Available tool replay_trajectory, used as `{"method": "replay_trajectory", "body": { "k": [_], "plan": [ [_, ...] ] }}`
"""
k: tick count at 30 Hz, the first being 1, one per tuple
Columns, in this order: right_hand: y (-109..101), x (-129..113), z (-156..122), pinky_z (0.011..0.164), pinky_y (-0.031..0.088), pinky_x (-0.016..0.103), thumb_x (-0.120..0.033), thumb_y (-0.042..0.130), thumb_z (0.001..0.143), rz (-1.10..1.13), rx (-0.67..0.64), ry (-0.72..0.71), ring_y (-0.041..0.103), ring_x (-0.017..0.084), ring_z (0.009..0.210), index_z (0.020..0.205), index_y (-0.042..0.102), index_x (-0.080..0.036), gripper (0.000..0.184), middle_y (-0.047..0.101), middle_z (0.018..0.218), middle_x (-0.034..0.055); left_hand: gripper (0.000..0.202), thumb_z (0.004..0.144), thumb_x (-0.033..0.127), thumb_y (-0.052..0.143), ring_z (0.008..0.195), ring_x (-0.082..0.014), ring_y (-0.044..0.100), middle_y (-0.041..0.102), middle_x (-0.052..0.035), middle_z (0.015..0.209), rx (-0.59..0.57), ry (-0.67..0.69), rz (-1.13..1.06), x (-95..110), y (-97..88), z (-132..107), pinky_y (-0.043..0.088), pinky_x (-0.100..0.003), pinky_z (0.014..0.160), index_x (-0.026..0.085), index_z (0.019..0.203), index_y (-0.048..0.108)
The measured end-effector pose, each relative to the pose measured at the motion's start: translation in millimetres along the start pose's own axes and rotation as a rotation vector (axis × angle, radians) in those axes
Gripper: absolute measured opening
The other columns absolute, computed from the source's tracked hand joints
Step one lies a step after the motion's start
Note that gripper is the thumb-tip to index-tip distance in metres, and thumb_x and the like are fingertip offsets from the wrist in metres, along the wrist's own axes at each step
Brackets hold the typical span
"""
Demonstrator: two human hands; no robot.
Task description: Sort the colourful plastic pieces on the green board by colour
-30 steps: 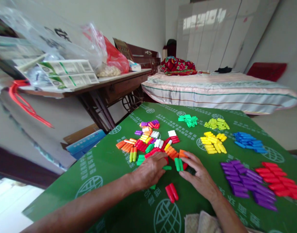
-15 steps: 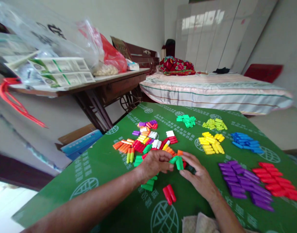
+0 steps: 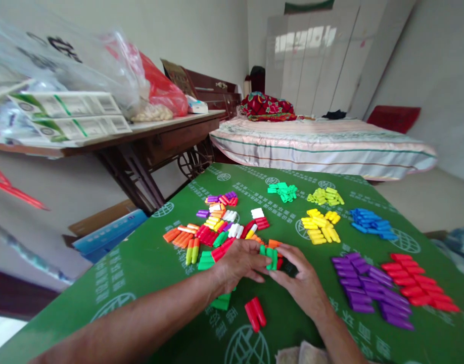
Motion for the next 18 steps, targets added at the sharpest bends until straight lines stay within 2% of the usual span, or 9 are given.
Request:
{"method": "replay_trajectory", "body": {
  "k": [3, 5, 7, 9, 12, 14, 18],
  "plan": [
    [1, 1, 1, 0.096, 0.046, 0.040, -0.028, 0.070, 0.069, -0.003, 0.001, 0.012, 0.056, 0.023, 0.108, 0.109, 0.063, -0.023, 0.041, 0.061, 0.114, 0.0077, 0.030, 0.054, 0.030, 0.078, 0.061, -0.0144, 0.064, 0.066, -0.0018, 0.067, -0.001, 0.001, 0.052, 4, 1.4, 6, 0.050, -0.022, 0.051, 0.012, 0.075, 0.064],
    [2, 7, 0, 0.095, 0.046, 0.039, -0.029, 0.070, 0.068, -0.022, 0.012, 0.065, 0.056, 0.023, 0.108, 0.115, 0.059, -0.022, 0.049, 0.061, 0.116, 0.0077, 0.031, 0.055, 0.030, 0.077, 0.062, -0.0152, 0.065, 0.068, -0.0040, 0.070, -0.007, 0.017, 0.087, 12, 0.0, 12, 0.050, -0.022, 0.052, 0.012, 0.077, 0.065],
    [0, 16, -1, 0.094, 0.048, 0.038, -0.031, 0.070, 0.068, -0.046, 0.042, 0.147, 0.057, 0.024, 0.109, 0.123, 0.054, -0.021, 0.058, 0.060, 0.119, 0.0082, 0.031, 0.055, 0.031, 0.076, 0.064, -0.0161, 0.065, 0.069, -0.0055, 0.073, -0.011, 0.061, 0.109, 28, -3.1, 21, 0.050, -0.022, 0.053, 0.012, 0.078, 0.066],
    [-2, 21, -2, 0.093, 0.049, 0.037, -0.033, 0.068, 0.069, -0.073, 0.072, 0.203, 0.058, 0.023, 0.108, 0.124, 0.052, -0.020, 0.059, 0.061, 0.118, 0.0085, 0.028, 0.058, 0.030, 0.075, 0.065, -0.0164, 0.066, 0.069, -0.0054, 0.074, 0.003, 0.133, 0.138, 51, -8.2, 36, 0.051, -0.023, 0.054, 0.012, 0.078, 0.065],
    [-1, 16, -1, 0.090, 0.050, 0.033, -0.031, 0.065, 0.071, -0.122, 0.065, 0.162, 0.060, 0.022, 0.103, 0.113, 0.060, -0.021, 0.043, 0.065, 0.110, 0.0067, 0.016, 0.066, 0.022, 0.070, 0.066, -0.0168, 0.067, 0.067, -0.0034, 0.070, 0.144, 0.225, 0.318, 90, -23.6, 70, 0.052, -0.024, 0.056, 0.013, 0.074, 0.059],
    [0, 9, 0, 0.088, 0.051, 0.030, -0.027, 0.063, 0.072, -0.149, 0.066, 0.092, 0.061, 0.020, 0.100, 0.104, 0.064, -0.022, 0.032, 0.065, 0.106, 0.0054, 0.010, 0.072, 0.017, 0.065, 0.068, -0.0172, 0.068, 0.067, -0.0041, 0.072, 0.253, 0.226, 0.491, 112, -32.2, 101, 0.053, -0.025, 0.059, 0.013, 0.075, 0.057],
    [2, 4, 0, 0.087, 0.051, 0.026, -0.022, 0.062, 0.072, -0.143, 0.108, -0.024, 0.062, 0.018, 0.099, 0.100, 0.064, -0.024, 0.028, 0.065, 0.104, 0.0047, 0.010, 0.078, 0.016, 0.063, 0.077, -0.0180, 0.068, 0.069, -0.0080, 0.083, 0.386, 0.264, 0.704, 148, -35.8, 167, 0.054, -0.028, 0.066, 0.012, 0.087, 0.059]
  ]
}}
Point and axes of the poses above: each hand's wrist, its own z-axis towards the middle knuckle, its own y-axis out of the palm, x = y × z, the point moved 10 cm from there along z, towards the middle knuckle
